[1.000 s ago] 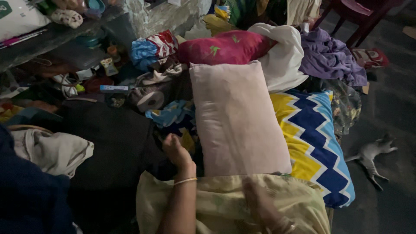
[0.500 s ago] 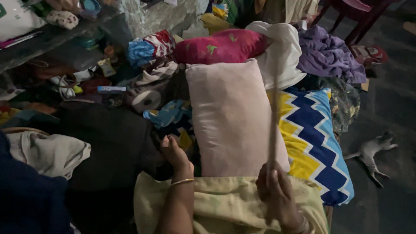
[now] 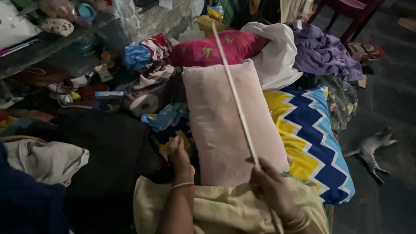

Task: The person stuffs a pillow with a blue, yellow, and white zigzag patterned cover. They then use a long wooden stick to repeatedly press and smooth the surface of a plain beige pillow.

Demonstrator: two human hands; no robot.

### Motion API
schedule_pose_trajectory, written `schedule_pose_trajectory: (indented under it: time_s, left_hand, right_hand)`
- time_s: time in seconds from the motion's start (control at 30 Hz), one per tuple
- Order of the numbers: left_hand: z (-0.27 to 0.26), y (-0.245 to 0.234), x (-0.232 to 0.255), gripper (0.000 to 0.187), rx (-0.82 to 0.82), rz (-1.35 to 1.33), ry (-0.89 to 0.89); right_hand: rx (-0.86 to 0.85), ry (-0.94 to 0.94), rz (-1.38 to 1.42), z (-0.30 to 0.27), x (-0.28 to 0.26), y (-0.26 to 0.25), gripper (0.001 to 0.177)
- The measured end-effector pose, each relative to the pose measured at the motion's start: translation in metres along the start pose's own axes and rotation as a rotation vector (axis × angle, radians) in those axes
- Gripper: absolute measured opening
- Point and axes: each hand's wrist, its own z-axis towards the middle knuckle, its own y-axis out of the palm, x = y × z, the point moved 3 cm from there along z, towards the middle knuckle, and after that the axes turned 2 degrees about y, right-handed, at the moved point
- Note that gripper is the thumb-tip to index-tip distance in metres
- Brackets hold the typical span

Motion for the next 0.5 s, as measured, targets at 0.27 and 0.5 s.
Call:
schedule_pose_trajectory:
  time_s: [0.27, 0.5]
  left_hand:
    - [-0.011, 0.017, -0.002, 0.042, -0.107, 0.042, -0.06]
    - [-0.023, 0.023, 0.007, 0.055, -0.169, 0.414, 0.451]
  right_hand:
    - [0.187, -0.59, -0.375, 0.035, -0.055, 0.011, 0.05]
    - [0.296, -0.193, -0.596, 0.165, -0.002, -0.075, 0.021]
